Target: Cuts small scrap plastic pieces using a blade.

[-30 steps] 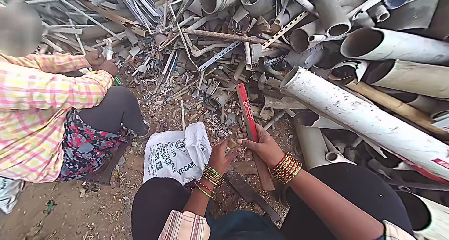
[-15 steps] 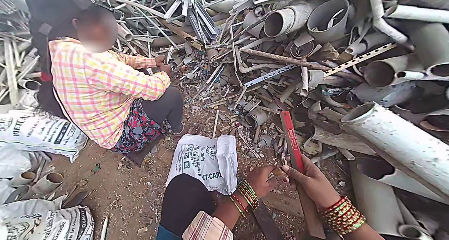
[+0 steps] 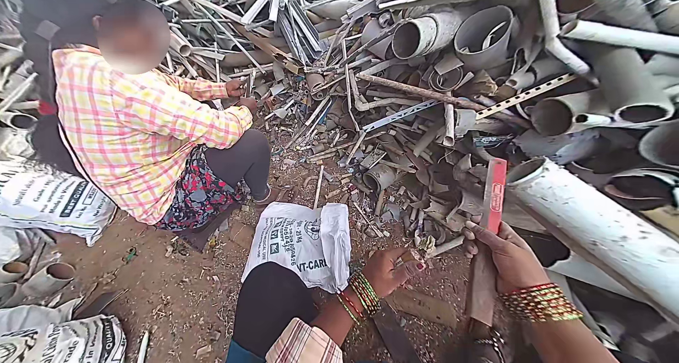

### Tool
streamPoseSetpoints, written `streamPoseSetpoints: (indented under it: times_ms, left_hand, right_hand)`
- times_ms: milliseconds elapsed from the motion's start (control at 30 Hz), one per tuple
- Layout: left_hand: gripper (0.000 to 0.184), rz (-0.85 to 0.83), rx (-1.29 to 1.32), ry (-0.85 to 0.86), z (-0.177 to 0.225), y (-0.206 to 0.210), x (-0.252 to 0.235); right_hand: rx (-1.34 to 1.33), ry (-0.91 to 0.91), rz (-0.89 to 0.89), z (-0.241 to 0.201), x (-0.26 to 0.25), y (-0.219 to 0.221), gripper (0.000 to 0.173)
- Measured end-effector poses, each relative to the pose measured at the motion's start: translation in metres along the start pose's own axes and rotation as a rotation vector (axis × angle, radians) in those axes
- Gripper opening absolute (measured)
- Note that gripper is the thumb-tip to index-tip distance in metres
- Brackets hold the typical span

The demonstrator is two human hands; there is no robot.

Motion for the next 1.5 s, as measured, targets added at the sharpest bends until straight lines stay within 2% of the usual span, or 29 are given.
streamPoseSetpoints:
  times_ms: [67,167,400,467,633,800,933,1100,1167,1233,1300,1367,1500]
  left_hand:
    - [0.042,0.093,0.031,-0.021,-0.006,-0.007,0.0]
    - [0.046,0.162,0.039,-0.116,-0.015,-0.012,-0.003]
    - [0.048,0.156,-0.031,-0.086,-0.016,-0.001,-0.007]
    - [0.055,0.15,-0.074,-0.084,-0.02,0.001,-0.008]
    - [0.069,0.103,-0.161,-0.083,-0.027,0.01,-0.009]
    - [0.068,0.091,-0.155,-0.034,-0.026,0.013,-0.008]
    - [0.071,0.063,-0.091,0.05,-0.025,0.012,-0.006]
    - [0.084,0.016,-0.001,0.111,-0.023,0.007,-0.007]
    - [0.077,0.095,-0.129,0.107,-0.019,0.002,-0.008]
    - [0.052,0.229,-0.262,0.094,-0.012,-0.002,-0.008]
    - [0.041,0.344,-0.419,0.083,-0.008,-0.006,-0.007]
    - [0.04,0.374,-0.517,0.088,-0.005,-0.006,-0.007]
    - [0.045,0.336,-0.553,0.143,-0.005,0.004,-0.008]
  right_hand:
    - [0.085,-0.092,-0.044,-0.006,0.005,0.003,0.012]
    - [0.204,-0.066,-0.176,0.003,0.02,0.019,0.013]
    - [0.252,0.022,-0.345,0.025,0.034,0.041,0.048]
    - [0.241,0.037,-0.341,0.03,0.034,0.042,0.052]
    - [0.206,0.06,-0.286,0.037,0.03,0.04,0.03]
    - [0.217,0.109,-0.302,0.035,0.029,0.041,0.033]
    - [0.174,0.208,-0.334,0.03,0.033,0.043,0.018]
    - [0.082,0.268,-0.362,0.029,0.037,0.044,0.012]
    - [0.038,0.264,-0.312,0.03,0.035,0.042,0.012]
    - [0.028,0.232,-0.241,0.03,0.029,0.038,0.013]
    - [0.048,0.217,-0.173,0.033,0.023,0.032,0.016]
    - [0.047,0.223,-0.144,0.035,0.022,0.031,0.018]
    - [-0.029,0.234,-0.14,0.038,0.025,0.034,0.015]
Point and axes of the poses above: each hand's wrist, its own x-axis away from the middle knuckle, its own y-axis out of the palm, z = x × y, the point moved 6 cm from there along -x, towards the middle knuckle, and after that the axes turned 3 degrees about x, right-handed, at the moved point
